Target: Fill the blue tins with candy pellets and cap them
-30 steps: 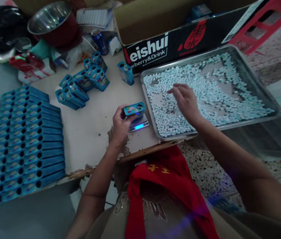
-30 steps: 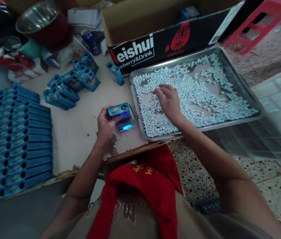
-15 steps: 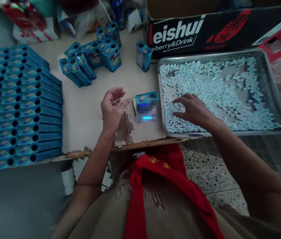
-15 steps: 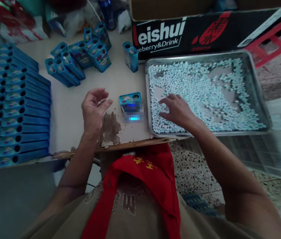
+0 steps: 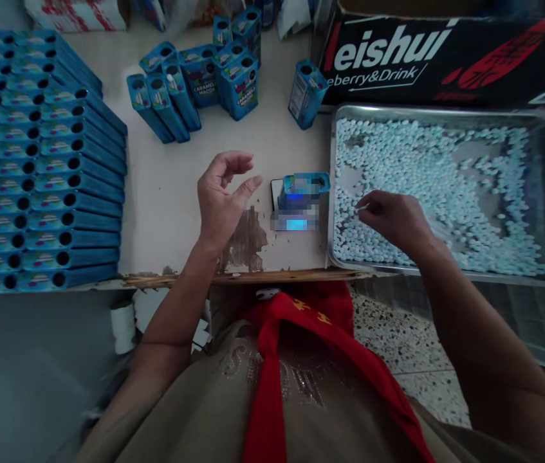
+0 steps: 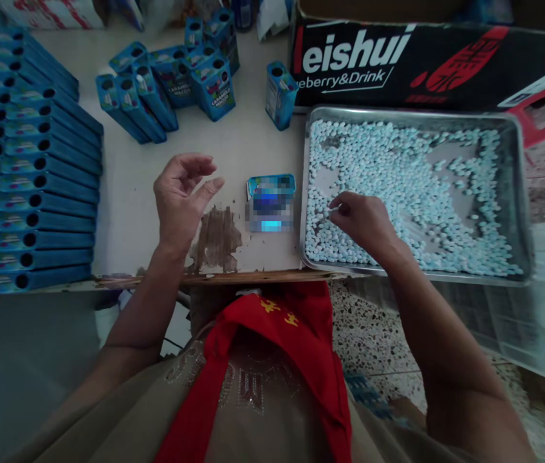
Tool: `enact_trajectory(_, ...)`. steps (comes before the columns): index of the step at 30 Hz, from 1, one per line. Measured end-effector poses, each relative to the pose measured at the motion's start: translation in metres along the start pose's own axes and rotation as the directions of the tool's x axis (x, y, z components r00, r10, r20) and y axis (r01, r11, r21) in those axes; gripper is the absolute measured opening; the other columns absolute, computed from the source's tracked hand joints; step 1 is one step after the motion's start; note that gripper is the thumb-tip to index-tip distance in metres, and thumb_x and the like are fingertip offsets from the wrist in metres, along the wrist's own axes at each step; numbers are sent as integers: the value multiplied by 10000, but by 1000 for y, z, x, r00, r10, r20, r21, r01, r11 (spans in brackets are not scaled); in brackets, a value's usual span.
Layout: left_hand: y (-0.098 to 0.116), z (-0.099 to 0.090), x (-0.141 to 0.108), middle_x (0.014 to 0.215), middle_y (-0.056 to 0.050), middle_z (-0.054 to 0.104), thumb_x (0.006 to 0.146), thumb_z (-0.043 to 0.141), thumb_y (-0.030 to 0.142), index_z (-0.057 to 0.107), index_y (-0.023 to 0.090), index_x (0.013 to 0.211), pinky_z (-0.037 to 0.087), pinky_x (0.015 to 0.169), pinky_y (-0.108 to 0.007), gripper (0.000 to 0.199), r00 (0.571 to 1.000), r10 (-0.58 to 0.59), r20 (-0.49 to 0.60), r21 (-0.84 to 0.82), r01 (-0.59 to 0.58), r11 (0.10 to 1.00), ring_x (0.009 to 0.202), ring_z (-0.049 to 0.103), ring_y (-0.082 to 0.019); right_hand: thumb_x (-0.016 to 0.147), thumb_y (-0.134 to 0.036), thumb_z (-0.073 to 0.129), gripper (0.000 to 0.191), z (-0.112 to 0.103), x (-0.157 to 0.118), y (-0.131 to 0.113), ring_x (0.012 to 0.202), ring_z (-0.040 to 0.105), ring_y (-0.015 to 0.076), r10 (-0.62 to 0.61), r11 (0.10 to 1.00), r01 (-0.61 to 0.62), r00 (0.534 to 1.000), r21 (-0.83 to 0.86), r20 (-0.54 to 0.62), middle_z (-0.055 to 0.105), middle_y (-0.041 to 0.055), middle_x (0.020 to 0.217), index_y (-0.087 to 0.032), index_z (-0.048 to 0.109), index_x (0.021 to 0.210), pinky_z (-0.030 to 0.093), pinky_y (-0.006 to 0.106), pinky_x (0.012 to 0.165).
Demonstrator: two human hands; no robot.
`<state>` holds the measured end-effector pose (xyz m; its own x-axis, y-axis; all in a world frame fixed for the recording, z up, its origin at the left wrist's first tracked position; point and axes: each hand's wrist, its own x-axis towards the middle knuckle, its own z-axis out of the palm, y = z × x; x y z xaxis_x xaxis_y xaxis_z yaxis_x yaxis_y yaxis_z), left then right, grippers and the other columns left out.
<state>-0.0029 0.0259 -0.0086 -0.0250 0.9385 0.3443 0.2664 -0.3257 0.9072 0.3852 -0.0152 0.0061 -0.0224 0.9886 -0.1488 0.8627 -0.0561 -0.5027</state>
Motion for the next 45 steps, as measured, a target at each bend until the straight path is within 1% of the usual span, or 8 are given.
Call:
enact_trajectory(11, 14, 12, -5, 1350, -74, 844, 1004, 1015, 525, 741, 286, 1389, 659, 1240, -538, 530, 997, -10, 81, 90, 2, 996, 1335, 806, -304, 792, -342, 778, 118, -6, -4, 3, 711, 685, 283, 87, 981, -82, 996, 177, -25, 688, 28, 731, -290, 773, 897, 534, 437, 755)
enact_trajectory(17, 0, 53, -12, 1444, -91, 837, 1024, 990, 351, 739, 296, 1468, 683, 1188, -506, 512, 968, 48, 248, 51, -63, 997, 1324, 825, -314, 836, -505, 917, 315, -4, -4, -11, 1042, 780, 356, -32, 972, 65, 988, 226, -148, 819, 140, 1241, -289, 865, 1060, 654, 540, 968)
enact_trajectory(24, 31, 85, 0, 1418, -4, 851, 1136, 719, 110, 842, 387, 1369, 365, 1497, -614, 382, 780, 439, 446, 212, -568, 795, 1452, 750, -285, 1049, -691, 794, 385, 31, -5, -70, 1106, 829, 288, 198, 66, -251, 952, 966, 234, 844, 69, 1077, -308, 759, 1045, 717, 478, 1082)
enact_trajectory(30, 16, 87, 1, 1450, -39, 844, 1081, 673, 72, 816, 369, 1431, 428, 1429, -609, 481, 838, 349, 421, 338, -501, 796, 1364, 757, -311, 1121, -329, 762, 134, 37, -2, -85, 1049, 834, 206, 186, -218, -307, 919, 926, 349, 875, 46, 1088, -283, 774, 996, 741, 362, 1078)
enact_trajectory(36, 12, 85, 1, 1379, -69, 842, 1019, 791, 129, 816, 312, 1330, 589, 1236, -508, 361, 938, 205, 281, 203, -266, 942, 1304, 747, -317, 942, -160, 814, 133, 29, 7, -74, 1114, 872, 228, 206, 72, -308, 935, 949, 288, 896, 84, 1166, -248, 857, 1032, 713, 376, 1169)
enact_trajectory(40, 12, 72, 1, 1268, -54, 843, 914, 960, 255, 772, 273, 1314, 661, 1074, -433, 442, 974, -153, 166, -160, 180, 971, 1164, 799, -286, 968, -445, 820, 146, 5, 3, -46, 1301, 840, 409, 202, 722, -131, 979, 680, -27, 887, 65, 1143, -315, 847, 1029, 669, 684, 1203)
enact_trajectory(43, 5, 28, 26, 1180, -54, 838, 853, 1032, 379, 759, 244, 1280, 671, 1026, -416, 525, 950, -268, 157, -299, 305, 904, 1103, 802, -279, 813, -440, 876, 177, -3, 11, -11, 1702, 480, 618, 93, 933, 11, 958, 358, -272, 832, 158, 1291, -309, 812, 912, 249, 904, 1416)
enact_trajectory(45, 1, -27, 59, 1239, -58, 834, 842, 1042, 425, 752, 244, 1305, 661, 1082, -433, 575, 978, -198, 63, -232, 208, 950, 1157, 791, -283, 836, -530, 832, 259, 3, 22, 3, 1547, 638, 615, -12, 967, 74, 969, 244, -248, 789, 178, 1411, -345, 849, 1016, 448, 914, 1296)
